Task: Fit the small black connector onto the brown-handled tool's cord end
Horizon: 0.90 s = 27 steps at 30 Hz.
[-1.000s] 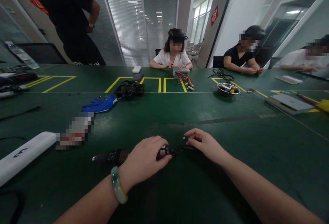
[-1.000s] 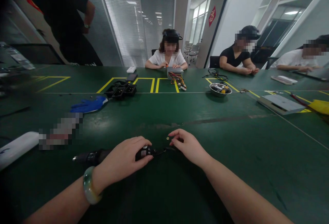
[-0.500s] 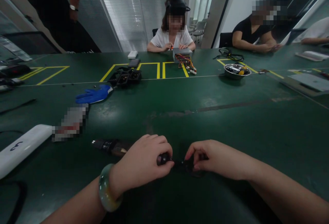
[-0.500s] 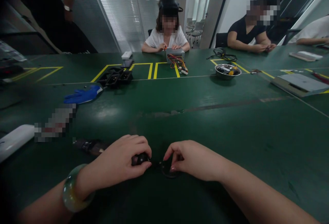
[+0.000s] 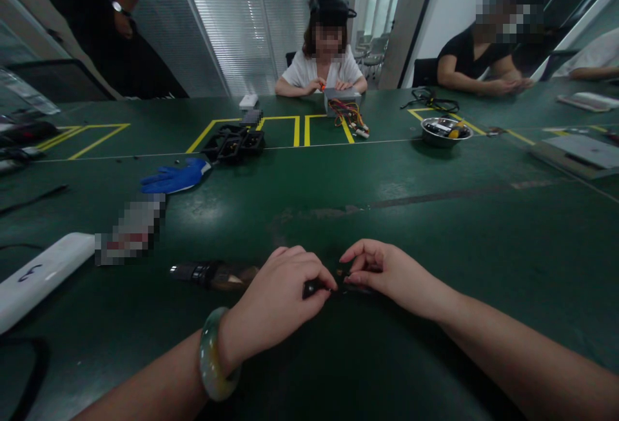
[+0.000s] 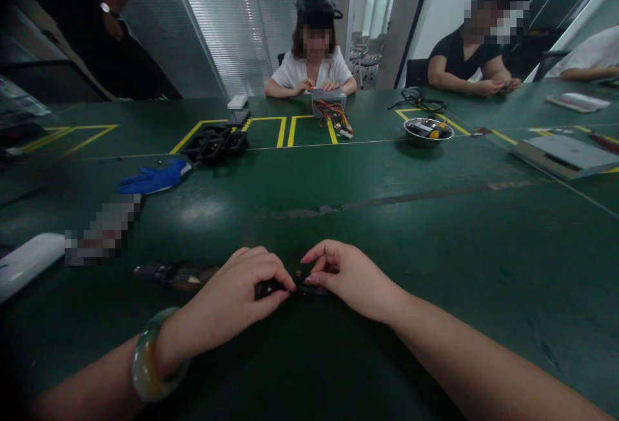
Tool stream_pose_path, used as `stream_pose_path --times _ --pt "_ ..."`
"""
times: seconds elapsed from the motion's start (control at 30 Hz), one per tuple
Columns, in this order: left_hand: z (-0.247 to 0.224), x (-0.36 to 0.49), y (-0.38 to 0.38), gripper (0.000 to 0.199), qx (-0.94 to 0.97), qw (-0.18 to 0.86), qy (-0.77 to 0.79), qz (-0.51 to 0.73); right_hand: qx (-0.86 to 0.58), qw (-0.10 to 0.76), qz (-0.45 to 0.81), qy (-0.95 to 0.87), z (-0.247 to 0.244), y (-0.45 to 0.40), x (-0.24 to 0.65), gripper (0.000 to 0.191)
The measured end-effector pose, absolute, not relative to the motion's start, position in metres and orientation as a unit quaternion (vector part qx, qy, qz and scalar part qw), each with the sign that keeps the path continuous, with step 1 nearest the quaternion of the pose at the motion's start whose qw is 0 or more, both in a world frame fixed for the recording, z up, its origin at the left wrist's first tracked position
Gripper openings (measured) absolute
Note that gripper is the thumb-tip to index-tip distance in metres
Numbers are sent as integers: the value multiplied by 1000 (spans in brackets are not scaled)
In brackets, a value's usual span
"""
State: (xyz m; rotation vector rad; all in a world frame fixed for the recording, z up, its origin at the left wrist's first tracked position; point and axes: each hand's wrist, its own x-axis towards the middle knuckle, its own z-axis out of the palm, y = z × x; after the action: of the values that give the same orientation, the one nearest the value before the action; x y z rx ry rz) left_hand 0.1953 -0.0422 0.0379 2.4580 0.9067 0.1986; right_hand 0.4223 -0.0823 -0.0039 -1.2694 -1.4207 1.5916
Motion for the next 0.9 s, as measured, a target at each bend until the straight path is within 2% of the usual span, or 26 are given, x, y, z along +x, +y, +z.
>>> stream_pose_path --times 0.2,0.33,0.47,0.77,0.9 --pt "42 190 -42 17 902 280 325 48 -437 322 634 -550 7 -87 416 26" --pt "44 183 -43 27 899 299 319 31 -412 279 660 -563 10 -89 414 22" --pt "46 178 -47 18 908 294 296 28 -430 238 636 -596 9 -93 411 11" --pt "51 181 -46 6 907 323 271 3 -433 193 610 -635 13 -92 414 13" --pt "50 180 -48 5 907 323 270 10 -429 162 557 -692 19 -97 411 18"
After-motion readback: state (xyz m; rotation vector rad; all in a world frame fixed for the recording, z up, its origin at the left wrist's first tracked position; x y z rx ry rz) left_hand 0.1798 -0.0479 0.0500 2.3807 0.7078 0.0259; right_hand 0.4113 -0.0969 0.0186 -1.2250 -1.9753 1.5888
